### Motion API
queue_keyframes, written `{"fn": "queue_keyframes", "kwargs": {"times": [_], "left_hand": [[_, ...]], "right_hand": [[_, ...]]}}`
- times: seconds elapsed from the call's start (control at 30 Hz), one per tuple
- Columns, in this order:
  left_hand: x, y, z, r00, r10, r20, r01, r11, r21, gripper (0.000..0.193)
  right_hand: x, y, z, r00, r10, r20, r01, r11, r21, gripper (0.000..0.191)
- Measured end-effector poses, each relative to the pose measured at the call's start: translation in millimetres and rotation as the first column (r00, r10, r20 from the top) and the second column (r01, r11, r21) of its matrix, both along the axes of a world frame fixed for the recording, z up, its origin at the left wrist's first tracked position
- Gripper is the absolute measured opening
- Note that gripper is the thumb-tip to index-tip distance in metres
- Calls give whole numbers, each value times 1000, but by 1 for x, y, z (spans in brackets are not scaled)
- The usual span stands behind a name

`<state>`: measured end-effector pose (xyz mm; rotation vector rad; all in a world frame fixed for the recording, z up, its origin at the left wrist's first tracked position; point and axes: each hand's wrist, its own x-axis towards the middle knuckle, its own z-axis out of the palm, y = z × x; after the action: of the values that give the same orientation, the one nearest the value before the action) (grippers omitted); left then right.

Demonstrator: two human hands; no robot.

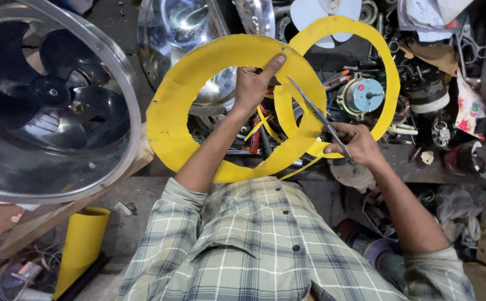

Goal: The person holds a yellow rubber ring on a cluttered workbench and cuts it open with scissors, then cuts additional rings from the material. They later press and align the cut ends of a ring together with both hands, working the joint along the seam.

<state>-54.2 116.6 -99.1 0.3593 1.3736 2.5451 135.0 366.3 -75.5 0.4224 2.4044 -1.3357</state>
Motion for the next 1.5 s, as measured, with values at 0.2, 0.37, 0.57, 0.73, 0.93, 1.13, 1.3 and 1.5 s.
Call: {"fn": "queue_keyframes", "kwargs": {"times": [0.2, 0.37, 0.57, 0.73, 0.93, 1.13, 1.3, 1.5], "left_hand": [[4, -2, -11, 999, 7, 49, 0, 991, -131, 24], [7, 2, -11, 998, -43, 46, 51, 980, -192, 26], [6, 0, -11, 998, -65, -15, 56, 941, -334, 32], [6, 3, -24, 995, -101, -10, 93, 946, -311, 38], [-2, -33, -41, 991, -84, 108, 90, 994, -55, 50], [-9, -46, -41, 985, 155, 73, -163, 981, 109, 41], [-11, -45, -30, 982, 180, 62, -178, 984, -27, 35], [-13, -43, -22, 992, 125, 16, -124, 990, -65, 36]], "right_hand": [[2, -2, 1, 998, 50, -44, -47, 997, 68, 73], [1, -1, 2, 1000, 8, 23, -7, 1000, -9, 76], [0, -2, 4, 993, 99, -69, -103, 993, -51, 73], [3, -6, 1, 1000, 19, 18, -16, 991, -132, 80], [3, 4, 0, 996, 87, -16, -85, 990, 117, 84], [1, -6, -8, 995, 70, -67, -74, 996, -58, 81], [-4, -8, -10, 997, 62, -52, -61, 998, 24, 75], [-2, -10, -5, 1000, 18, -22, -17, 1000, 19, 71]]}}
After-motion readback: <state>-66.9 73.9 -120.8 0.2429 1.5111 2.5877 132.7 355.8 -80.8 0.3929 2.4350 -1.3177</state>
